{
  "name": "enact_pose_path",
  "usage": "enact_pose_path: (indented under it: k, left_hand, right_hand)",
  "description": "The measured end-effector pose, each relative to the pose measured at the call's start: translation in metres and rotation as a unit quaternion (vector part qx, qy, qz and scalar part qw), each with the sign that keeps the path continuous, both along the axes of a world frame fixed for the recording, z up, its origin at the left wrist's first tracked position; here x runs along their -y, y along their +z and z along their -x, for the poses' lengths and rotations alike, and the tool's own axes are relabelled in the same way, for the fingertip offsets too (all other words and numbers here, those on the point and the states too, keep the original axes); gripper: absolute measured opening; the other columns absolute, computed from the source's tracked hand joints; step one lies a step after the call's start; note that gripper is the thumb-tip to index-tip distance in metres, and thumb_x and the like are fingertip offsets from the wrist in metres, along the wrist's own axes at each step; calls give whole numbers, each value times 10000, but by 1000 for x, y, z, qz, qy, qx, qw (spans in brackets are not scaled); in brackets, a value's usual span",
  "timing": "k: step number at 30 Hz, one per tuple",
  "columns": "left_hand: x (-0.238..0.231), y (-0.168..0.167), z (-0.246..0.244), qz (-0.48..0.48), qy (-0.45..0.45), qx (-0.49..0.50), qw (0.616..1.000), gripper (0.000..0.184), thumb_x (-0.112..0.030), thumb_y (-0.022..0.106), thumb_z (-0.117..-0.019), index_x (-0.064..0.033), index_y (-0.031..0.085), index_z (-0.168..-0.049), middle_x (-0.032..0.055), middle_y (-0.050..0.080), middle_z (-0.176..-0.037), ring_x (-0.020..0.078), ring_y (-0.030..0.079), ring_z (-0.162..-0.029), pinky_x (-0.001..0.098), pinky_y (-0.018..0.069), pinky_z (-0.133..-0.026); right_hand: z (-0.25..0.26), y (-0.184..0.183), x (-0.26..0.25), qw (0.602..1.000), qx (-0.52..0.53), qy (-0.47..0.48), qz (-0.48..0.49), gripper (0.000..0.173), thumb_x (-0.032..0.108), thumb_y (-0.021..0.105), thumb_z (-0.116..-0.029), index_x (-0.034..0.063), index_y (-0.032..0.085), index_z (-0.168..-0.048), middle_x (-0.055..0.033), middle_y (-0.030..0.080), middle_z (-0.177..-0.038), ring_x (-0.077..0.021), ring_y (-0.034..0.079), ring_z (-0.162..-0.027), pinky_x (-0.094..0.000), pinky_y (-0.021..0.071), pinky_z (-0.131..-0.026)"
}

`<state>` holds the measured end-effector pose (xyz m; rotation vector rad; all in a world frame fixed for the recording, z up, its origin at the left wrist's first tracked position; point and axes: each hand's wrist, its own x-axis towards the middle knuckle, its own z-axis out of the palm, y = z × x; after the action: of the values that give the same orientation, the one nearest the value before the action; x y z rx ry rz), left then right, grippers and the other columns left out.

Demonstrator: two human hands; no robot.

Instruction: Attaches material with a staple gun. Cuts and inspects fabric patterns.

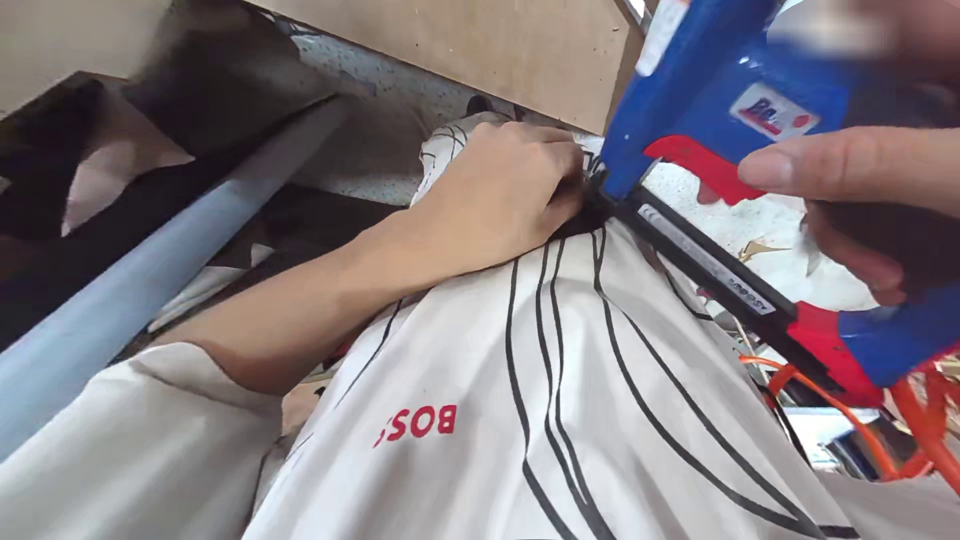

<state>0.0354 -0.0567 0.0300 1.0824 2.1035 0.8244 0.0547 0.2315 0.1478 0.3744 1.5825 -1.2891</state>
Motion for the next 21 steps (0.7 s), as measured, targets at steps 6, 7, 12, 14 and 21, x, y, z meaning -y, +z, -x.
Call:
enact_pose_path:
  k: [6,7,12,14,21]
  left_hand:
    - [16,2,4,-63,65,79,993,371,-336,432,-1098,-130,741,-1093,-17,710,-1092,63,669,-942,305,558,-818]
    - [19,-3,8,-93,62,135,985,380,-327,425,-1097,-119,742,-1124,-22,711,-1159,45,668,-1039,283,569,-910]
    - [27,-26,23,-206,22,309,928,260,-311,678,-987,-82,748,-1089,26,694,-1264,111,645,-1208,302,585,-1006]
    - [22,-20,27,-180,21,309,934,194,-292,731,-957,-114,763,-1026,-10,712,-1206,83,666,-1139,274,601,-949]
    - [3,-5,23,-52,-1,169,984,199,-343,695,-963,-155,748,-923,-58,729,-1001,42,679,-943,281,581,-834]
  right_hand:
    - [-29,-58,-29,850,-288,212,-386,871,313,593,-902,178,151,-1640,-281,645,-869,-467,627,-633,-659,462,-507]
    - [-36,-84,-35,823,-298,220,-430,904,286,581,-915,209,83,-1665,-334,654,-942,-544,634,-686,-716,453,-541]
    - [-67,-202,-90,748,-387,208,-497,674,318,485,-1026,274,234,-1650,-345,599,-1272,-577,653,-884,-718,482,-611]
    - [-66,-213,-93,759,-387,163,-497,604,357,511,-1048,210,352,-1611,-313,582,-1356,-551,632,-1095,-722,504,-799]
    - [-84,-127,5,851,-474,-24,-226,297,210,628,-1030,16,688,-1247,-115,724,-1151,-189,719,-1014,-384,611,-902]
